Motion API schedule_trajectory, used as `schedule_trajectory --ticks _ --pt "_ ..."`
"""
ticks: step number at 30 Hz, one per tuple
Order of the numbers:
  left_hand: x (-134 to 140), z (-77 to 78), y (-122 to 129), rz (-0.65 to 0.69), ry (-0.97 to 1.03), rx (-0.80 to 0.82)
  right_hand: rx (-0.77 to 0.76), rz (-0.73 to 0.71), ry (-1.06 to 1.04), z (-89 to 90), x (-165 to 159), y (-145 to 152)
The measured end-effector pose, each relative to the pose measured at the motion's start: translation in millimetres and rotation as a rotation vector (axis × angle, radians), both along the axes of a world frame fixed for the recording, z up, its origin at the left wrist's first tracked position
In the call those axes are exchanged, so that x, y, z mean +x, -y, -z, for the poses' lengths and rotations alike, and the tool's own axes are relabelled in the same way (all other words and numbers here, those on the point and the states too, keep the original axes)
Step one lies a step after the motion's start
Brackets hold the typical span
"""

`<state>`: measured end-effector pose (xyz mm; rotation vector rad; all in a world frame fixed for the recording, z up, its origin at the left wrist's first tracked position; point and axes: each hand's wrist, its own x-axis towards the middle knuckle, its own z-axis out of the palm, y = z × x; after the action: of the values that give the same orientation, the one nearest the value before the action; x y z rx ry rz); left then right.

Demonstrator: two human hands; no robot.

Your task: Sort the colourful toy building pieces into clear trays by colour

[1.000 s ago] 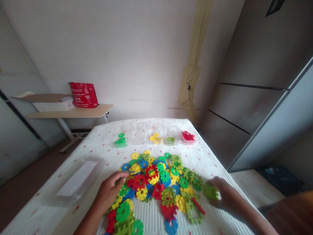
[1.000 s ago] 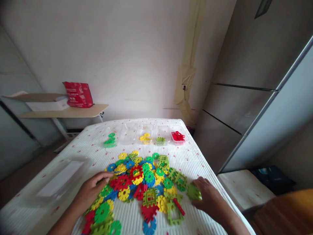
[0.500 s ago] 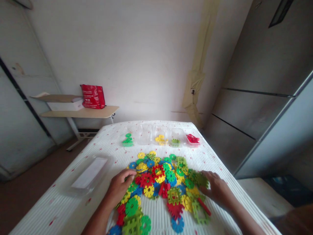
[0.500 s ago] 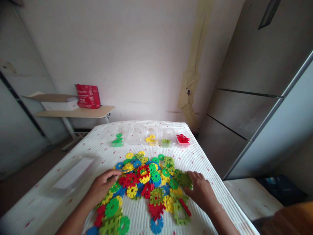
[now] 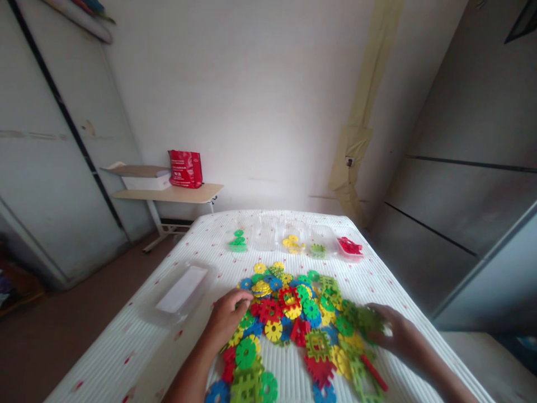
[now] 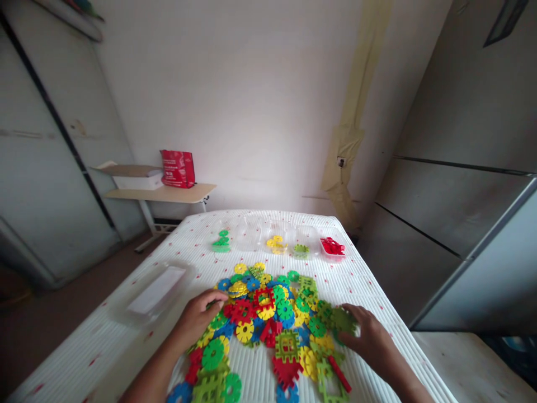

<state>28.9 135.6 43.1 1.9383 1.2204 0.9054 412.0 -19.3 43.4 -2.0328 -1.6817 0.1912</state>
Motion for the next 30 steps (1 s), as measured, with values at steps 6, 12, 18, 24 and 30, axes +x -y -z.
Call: schedule_trajectory --ticks 6,12,18,24,30 --pt "0.9 -2.2 0.9 -0.006 0.037 0.001 0.118 -0.021 0.044 -31.4 -6.2 -25.4" --pt "-1.4 -2.5 0.6 0.004 -0.004 0.004 0.109 -0.101 0.096 -44.8 -36.5 -59.5" --pt "-1.3 -1.4 0.6 -0.002 -0.014 0.017 0.176 -0.139 0.133 -56.8 -37.0 -105.3" --pt "-0.8 -2.9 -0.5 0.002 -0.008 -0.011 0.072 -0.079 0.252 -89.6 -16.7 -181.3" --pt "-1.9 -3.9 -0.6 0.004 -0.016 -0.01 -0.109 -0.137 0.297 -88.5 -6.3 -224.4"
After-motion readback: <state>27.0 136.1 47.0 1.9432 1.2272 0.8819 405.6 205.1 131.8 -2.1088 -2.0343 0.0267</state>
